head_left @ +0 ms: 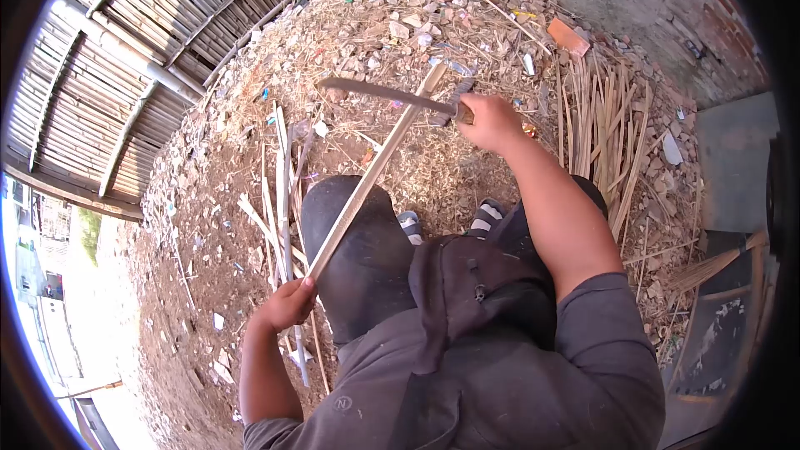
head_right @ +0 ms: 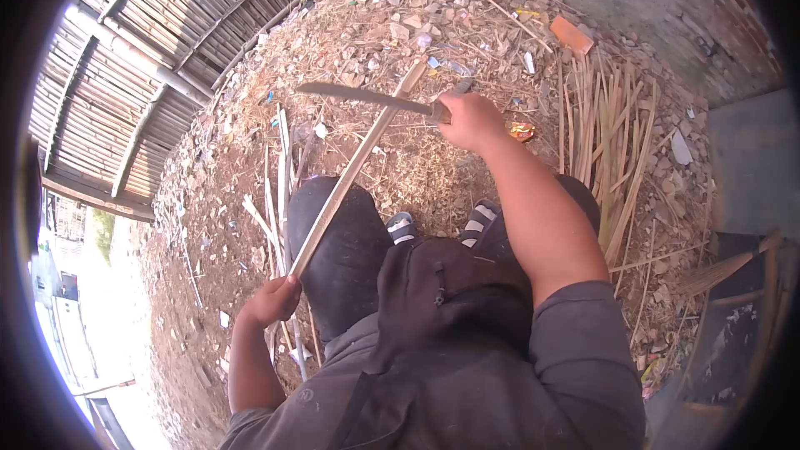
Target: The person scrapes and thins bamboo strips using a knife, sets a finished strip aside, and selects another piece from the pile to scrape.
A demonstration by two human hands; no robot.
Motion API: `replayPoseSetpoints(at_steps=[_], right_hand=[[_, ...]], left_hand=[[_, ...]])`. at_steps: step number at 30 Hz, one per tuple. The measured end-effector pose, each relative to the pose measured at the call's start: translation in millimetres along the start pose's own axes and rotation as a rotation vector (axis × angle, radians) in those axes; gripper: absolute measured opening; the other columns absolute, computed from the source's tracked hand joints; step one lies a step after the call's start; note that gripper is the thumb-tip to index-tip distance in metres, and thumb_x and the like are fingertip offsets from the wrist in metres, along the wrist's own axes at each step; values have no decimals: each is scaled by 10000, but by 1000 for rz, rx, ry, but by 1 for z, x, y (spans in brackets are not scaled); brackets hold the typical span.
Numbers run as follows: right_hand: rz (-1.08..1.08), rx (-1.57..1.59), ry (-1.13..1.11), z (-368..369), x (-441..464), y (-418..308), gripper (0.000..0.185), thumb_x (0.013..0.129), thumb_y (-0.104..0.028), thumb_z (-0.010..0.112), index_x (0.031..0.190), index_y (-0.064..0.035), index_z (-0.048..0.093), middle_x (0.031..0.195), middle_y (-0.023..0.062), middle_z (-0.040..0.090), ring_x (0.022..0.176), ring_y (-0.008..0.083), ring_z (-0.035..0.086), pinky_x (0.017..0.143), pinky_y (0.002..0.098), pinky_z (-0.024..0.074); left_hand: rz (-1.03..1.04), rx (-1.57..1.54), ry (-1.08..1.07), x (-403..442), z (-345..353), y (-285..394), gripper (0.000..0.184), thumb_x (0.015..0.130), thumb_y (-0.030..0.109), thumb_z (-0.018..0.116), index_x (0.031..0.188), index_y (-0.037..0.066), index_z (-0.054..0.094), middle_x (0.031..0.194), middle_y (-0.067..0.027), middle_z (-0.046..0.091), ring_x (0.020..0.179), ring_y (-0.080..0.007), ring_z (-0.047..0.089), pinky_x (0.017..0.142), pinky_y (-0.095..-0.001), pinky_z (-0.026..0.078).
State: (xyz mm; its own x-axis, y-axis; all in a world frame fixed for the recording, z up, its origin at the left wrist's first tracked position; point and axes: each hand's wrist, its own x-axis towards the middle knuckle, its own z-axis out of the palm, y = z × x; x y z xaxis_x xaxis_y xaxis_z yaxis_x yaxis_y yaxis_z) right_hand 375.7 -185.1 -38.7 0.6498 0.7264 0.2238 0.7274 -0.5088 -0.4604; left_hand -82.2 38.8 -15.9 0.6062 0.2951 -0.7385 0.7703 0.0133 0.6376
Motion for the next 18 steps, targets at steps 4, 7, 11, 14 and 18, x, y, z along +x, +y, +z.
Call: replayPoseSetpoints(at_steps=[4,7,11,14,18], right_hand=[[-184,-185,1,-11,2,-8,256,757,-249,762,942,-116,646,813,132,689,830,381,689,725,513,531],[173,-36,1,-11,9,9,236,793,-229,728,988,-110,669,867,145,706,860,380,695,756,502,544],[292,145,123,-5,9,33,274,810,-231,706,1048,-97,697,891,160,712,888,367,700,779,485,544],[226,162,101,-7,8,28,290,806,-238,710,1060,-98,704,906,160,718,886,366,701,784,478,546],[138,236,32,-7,5,17,299,800,-252,725,1057,-100,710,920,161,722,888,362,702,788,473,548]], left_hand=[[133,239,187,-8,8,-2,490,1095,465,427,895,51,598,690,9,534,615,-118,486,572,-307,423],[169,391,301,-25,14,5,495,1095,436,427,893,24,613,711,-6,564,667,-134,513,628,-342,451],[110,446,346,-34,17,10,496,1091,411,433,862,11,615,724,-16,583,699,-145,528,660,-365,467],[129,386,315,-24,12,-8,488,1094,426,435,858,34,603,699,8,554,668,-119,496,625,-338,450],[115,255,233,-18,7,-17,471,1095,459,441,860,76,580,674,38,514,612,-86,469,562,-292,420]])
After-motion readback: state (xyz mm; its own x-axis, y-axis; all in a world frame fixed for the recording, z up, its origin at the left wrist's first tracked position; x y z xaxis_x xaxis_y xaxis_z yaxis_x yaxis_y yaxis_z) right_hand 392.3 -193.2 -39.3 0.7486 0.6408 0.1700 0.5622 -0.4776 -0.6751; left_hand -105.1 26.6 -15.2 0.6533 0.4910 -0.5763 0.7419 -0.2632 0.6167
